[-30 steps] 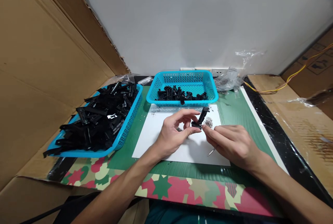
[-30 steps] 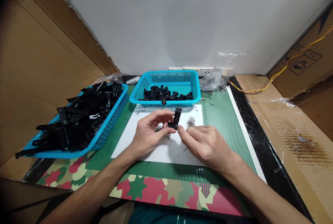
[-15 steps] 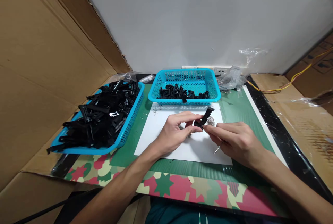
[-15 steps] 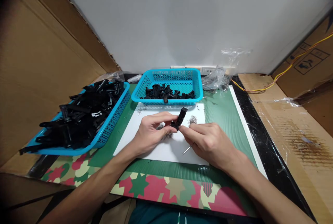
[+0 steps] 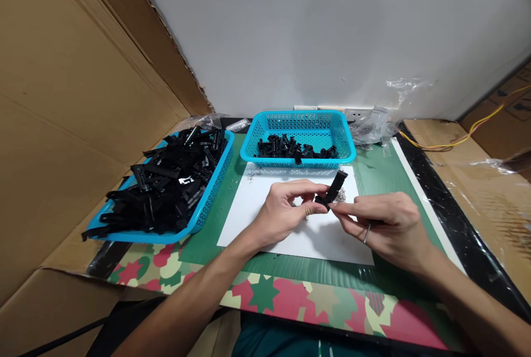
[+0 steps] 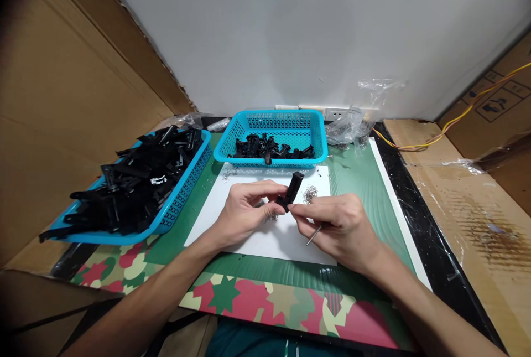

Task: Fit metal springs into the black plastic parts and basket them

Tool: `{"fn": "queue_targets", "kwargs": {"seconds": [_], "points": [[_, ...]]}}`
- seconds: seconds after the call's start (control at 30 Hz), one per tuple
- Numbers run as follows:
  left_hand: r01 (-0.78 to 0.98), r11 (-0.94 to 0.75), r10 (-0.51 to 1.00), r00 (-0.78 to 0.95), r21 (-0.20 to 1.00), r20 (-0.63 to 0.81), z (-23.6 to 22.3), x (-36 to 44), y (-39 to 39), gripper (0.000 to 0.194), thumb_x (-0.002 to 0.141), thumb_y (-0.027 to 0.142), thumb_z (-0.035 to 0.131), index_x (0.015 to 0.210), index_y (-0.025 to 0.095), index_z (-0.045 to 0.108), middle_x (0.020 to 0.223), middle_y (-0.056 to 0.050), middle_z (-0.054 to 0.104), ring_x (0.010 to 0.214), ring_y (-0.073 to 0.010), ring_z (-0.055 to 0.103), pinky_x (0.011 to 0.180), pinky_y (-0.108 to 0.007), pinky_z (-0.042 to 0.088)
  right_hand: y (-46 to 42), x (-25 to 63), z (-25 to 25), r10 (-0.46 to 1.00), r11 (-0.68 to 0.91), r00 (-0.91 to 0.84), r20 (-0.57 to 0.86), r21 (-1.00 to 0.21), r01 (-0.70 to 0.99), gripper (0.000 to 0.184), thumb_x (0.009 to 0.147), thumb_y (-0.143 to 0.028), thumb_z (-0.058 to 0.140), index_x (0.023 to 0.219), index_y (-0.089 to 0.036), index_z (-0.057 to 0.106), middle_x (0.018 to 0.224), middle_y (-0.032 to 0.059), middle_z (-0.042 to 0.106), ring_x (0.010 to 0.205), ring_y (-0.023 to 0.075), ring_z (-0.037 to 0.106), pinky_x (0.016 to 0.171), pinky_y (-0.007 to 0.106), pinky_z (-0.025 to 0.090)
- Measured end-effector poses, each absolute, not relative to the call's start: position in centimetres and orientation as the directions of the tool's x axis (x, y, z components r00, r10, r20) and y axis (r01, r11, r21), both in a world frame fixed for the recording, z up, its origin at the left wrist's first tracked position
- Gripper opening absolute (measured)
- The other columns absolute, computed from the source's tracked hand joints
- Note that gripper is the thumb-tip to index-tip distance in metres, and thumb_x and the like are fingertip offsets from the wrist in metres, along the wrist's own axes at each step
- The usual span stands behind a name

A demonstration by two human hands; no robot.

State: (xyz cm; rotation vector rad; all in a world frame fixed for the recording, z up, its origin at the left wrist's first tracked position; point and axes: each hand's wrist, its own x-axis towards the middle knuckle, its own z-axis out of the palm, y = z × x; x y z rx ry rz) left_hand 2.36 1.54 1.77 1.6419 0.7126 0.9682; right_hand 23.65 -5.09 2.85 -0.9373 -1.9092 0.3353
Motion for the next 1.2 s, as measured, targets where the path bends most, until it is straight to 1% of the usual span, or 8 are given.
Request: {"fn": "queue_targets", "kwargs": {"seconds": [0.3, 0.47, 0.67, 0.8, 0.93, 1.03, 1.1, 1.2], "points": [[-0.003, -0.21, 0.83, 0.529, 0.978, 0.179, 1.8, 2.3, 1.3, 0.028, 0.081, 0.024, 0.089, 0.109, 0.02, 0.085, 0.107, -0.011, 0.083, 0.097, -0.0243, 0.076, 0.081, -0.032, 0.059, -5.3, 23.4, 2.2, 0.661, 0.708, -0.291, 0.691, -0.446, 0.548, 0.012, 0.096, -0.012, 0.068, 0.096, -0.018, 0.079, 0.055, -0.0041, 0.066, 0.042, 0.0089, 0.055, 0.046, 0.025, 0.04], [-0.003, -0.129, 0.84, 0.532, 0.992, 0.111, 1.9, 2.3, 1.5, 0.032, 0.083, 0.035, 0.089, 0.11, 0.018, 0.085, 0.109, -0.012, 0.083, 0.1, -0.0254, 0.076, 0.088, -0.034, 0.06, -5.1, 23.9, 1.9, 0.626, 0.705, -0.338, 0.703, -0.326, 0.629, 0.017, 0.101, -0.011, 0.063, 0.101, -0.016, 0.079, 0.058, -0.0024, 0.067, 0.044, 0.0104, 0.057, 0.045, 0.026, 0.04], [-0.061, -0.053, 0.804, 0.589, 0.997, 0.079, 1.0, 2.4, 1.8, 0.04, 0.089, 0.047, 0.082, 0.115, 0.017, 0.084, 0.088, -0.01, 0.08, 0.064, -0.0113, 0.058, 0.06, -0.024, 0.046, -4.6, 24.7, 2.7, 0.604, 0.721, -0.351, 0.715, -0.305, 0.622, 0.014, 0.099, -0.012, 0.068, 0.105, -0.021, 0.076, 0.077, -0.0001, 0.081, 0.054, 0.0127, 0.07, 0.05, 0.025, 0.049], [-0.055, -0.046, 0.754, 0.654, 0.997, 0.07, 1.2, 2.3, 1.7, 0.042, 0.096, 0.052, 0.073, 0.116, 0.017, 0.084, 0.079, -0.008, 0.076, 0.062, -0.0104, 0.049, 0.058, -0.024, 0.04, -4.4, 24.9, 3.0, 0.588, 0.737, -0.373, 0.718, -0.287, 0.611, 0.017, 0.099, -0.011, 0.068, 0.109, -0.023, 0.075, 0.079, -0.0004, 0.082, 0.057, 0.0129, 0.072, 0.05, 0.025, 0.05], [0.043, -0.133, 0.699, 0.712, 0.99, 0.063, 2.1, 2.1, 1.5, 0.043, 0.106, 0.05, 0.058, 0.118, 0.018, 0.083, 0.084, -0.008, 0.077, 0.065, -0.0121, 0.054, 0.062, -0.026, 0.042, -4.2, 25.1, 2.8, 0.594, 0.733, -0.361, 0.719, -0.3, 0.61, 0.012, 0.101, -0.012, 0.066, 0.105, -0.021, 0.074, 0.073, -0.0006, 0.078, 0.051, 0.0112, 0.066, 0.048, 0.026, 0.044], [0.107, -0.285, 0.718, 0.682, 0.953, 0.138, 2.4, 2.1, 1.6, 0.035, 0.109, 0.041, 0.055, 0.122, 0.021, 0.08, 0.11, -0.009, 0.078, 0.094, -0.0175, 0.068, 0.083, -0.03, 0.051, -3.9, 25.3, 2.2, 0.623, 0.728, -0.391, 0.678, -0.318, 0.608, 0.012, 0.101, -0.011, 0.065, 0.099, -0.018, 0.075, 0.071, -0.0004, 0.076, 0.051, 0.0107, 0.064, 0.048, 0.026, 0.041], [0.153, -0.401, 0.726, 0.654, 0.903, 0.212, 2.2, 2.1, 1.7, 0.029, 0.105, 0.037, 0.063, 0.123, 0.022, 0.079, 0.118, -0.008, 0.077, 0.106, -0.0199, 0.068, 0.09, -0.032, 0.051, -3.8, 25.6, 1.8, 0.66, 0.712, -0.415, 0.626, -0.346, 0.611, 0.013, 0.101, -0.013, 0.065, 0.095, -0.017, 0.076, 0.072, 0.0002, 0.076, 0.053, 0.011, 0.064, 0.049, 0.026, 0.041], [0.241, -0.538, 0.713, 0.641, 0.808, 0.284, 1.6, 2.1, 1.7, 0.026, 0.094, 0.034, 0.079, 0.116, 0.02, 0.079, 0.108, -0.007, 0.078, 0.089, -0.0175, 0.067, 0.078, -0.03, 0.052, -3.7, 25.9, 1.6, 0.719, 0.677, -0.438, 0.54, -0.4, 0.617, 0.013, 0.101, -0.017, 0.065, 0.094, -0.017, 0.076, 0.073, 0.0003, 0.076, 0.053, 0.0112, 0.063, 0.05, 0.026, 0.042]]}}
